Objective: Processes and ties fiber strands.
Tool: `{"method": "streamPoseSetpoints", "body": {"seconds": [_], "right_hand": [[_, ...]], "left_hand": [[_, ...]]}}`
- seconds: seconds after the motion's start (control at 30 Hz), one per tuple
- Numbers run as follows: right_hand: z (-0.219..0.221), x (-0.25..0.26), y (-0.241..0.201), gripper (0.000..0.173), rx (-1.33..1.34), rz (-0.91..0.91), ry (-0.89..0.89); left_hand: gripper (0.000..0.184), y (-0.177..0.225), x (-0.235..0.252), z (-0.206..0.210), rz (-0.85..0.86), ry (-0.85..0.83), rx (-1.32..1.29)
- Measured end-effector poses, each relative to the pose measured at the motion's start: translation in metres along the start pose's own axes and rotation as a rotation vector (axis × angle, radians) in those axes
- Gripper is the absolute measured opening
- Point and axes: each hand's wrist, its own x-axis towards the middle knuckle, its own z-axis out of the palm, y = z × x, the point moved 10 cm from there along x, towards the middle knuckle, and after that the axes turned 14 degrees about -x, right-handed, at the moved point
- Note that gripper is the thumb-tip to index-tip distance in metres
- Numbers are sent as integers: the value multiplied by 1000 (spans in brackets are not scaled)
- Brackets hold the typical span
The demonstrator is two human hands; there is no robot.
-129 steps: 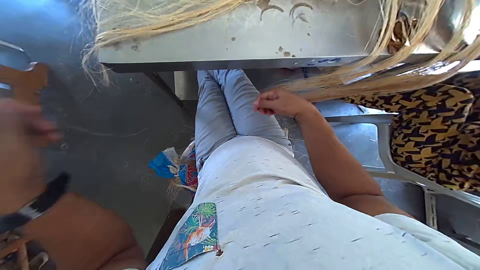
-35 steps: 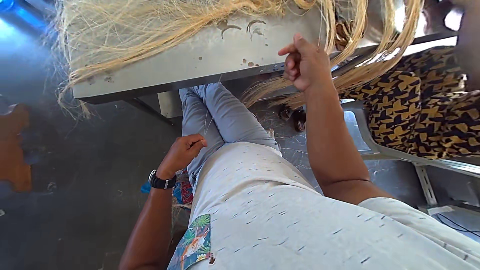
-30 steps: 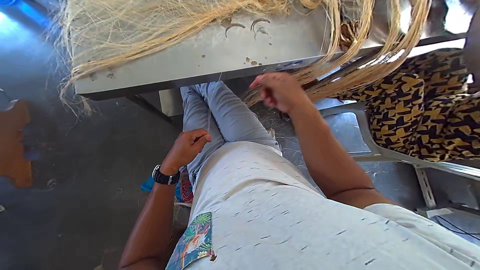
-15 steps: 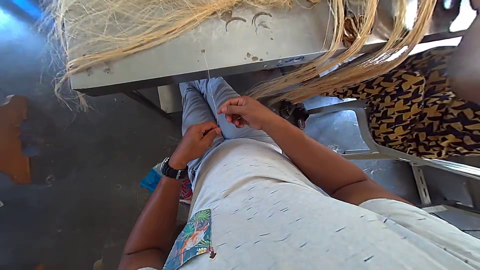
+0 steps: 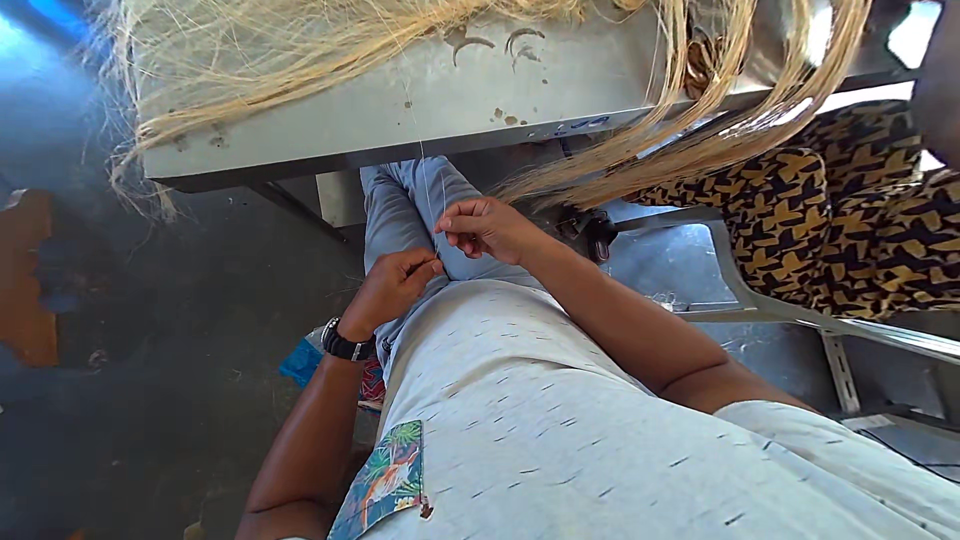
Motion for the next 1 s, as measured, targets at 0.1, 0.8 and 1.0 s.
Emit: {"method": "streamPoseSetpoints", "body": {"seconds": [0.1,0.8,1.0], "right_hand": [[-7,0,-6,13,27,-32,51],[-65,-15,-27,31,162,-73,181],[-110,-47,3,32,181,-13,370]], "left_hand": [[24,-2,0,2,11,-19,4],[24,9,-6,-19,105,212,-33],[21,22,-18,-39,172,248,152]]}}
